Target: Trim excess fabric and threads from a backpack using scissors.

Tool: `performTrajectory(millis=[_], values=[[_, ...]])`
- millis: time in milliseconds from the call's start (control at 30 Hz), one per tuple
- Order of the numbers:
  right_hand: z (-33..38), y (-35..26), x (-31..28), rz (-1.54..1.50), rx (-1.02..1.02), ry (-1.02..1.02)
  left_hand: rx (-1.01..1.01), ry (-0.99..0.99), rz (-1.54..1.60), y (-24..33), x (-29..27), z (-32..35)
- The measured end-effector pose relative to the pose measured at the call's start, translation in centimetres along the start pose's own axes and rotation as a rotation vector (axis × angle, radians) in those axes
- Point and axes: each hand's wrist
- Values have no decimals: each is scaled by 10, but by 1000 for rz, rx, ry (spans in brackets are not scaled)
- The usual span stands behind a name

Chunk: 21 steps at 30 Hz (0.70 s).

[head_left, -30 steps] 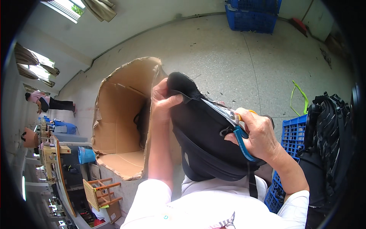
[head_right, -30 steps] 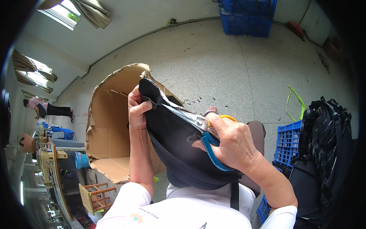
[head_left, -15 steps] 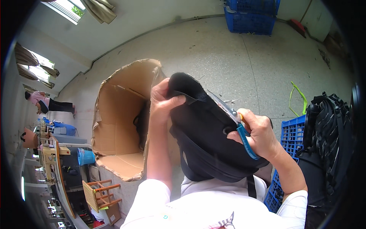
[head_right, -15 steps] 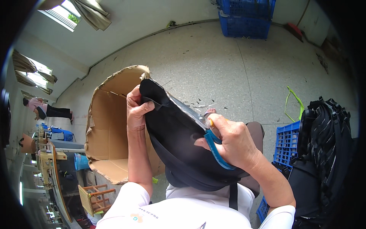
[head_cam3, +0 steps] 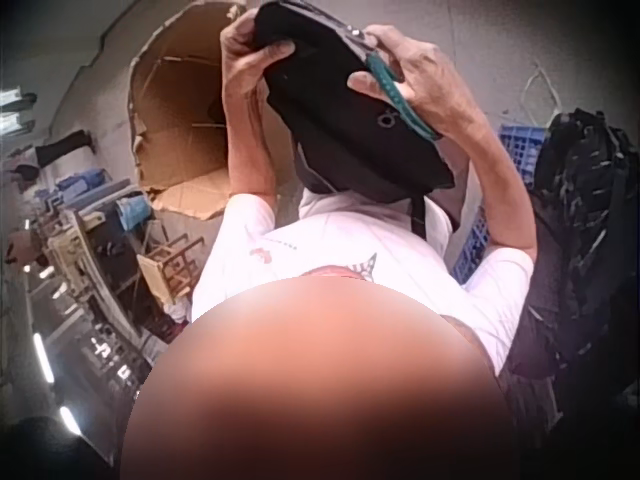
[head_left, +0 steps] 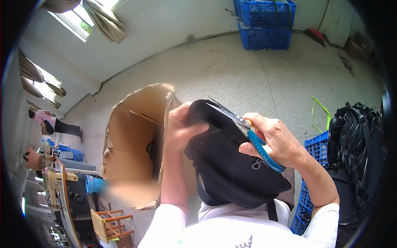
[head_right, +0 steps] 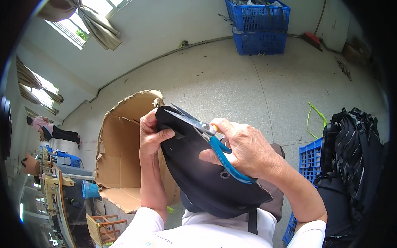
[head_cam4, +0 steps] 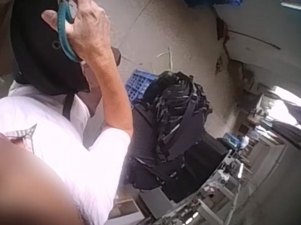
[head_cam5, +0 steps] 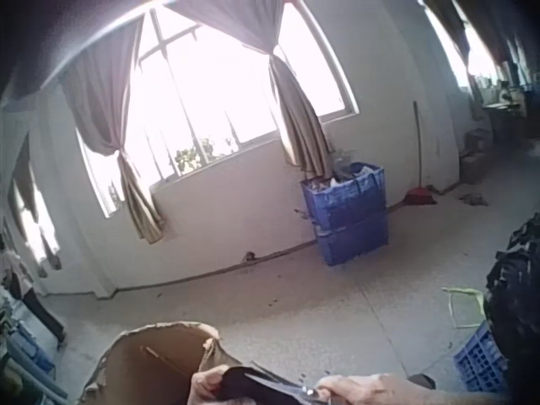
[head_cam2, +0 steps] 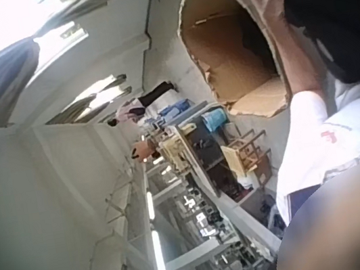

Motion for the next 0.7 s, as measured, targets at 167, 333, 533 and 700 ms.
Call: performTrajectory(millis=[167,333,533,700], values=[[3,0,0,-14,-10,21,-15,6,-83,1,1,2],[5,-2,-9,-14,8,-2,-16,-11,-79,4,3,0],[0,2,-14,-37,-119,45,-30,-102,-93,7,10,-5],[5,6,-20,-47,-22,0,-28,-167,-169,4,16,-8]])
Point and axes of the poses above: each hand's wrist, its own z-axis away from the middle knuckle, its own x-axis out of the palm, y = z × x, and after that the axes turned 13 degrees about x, right-handed
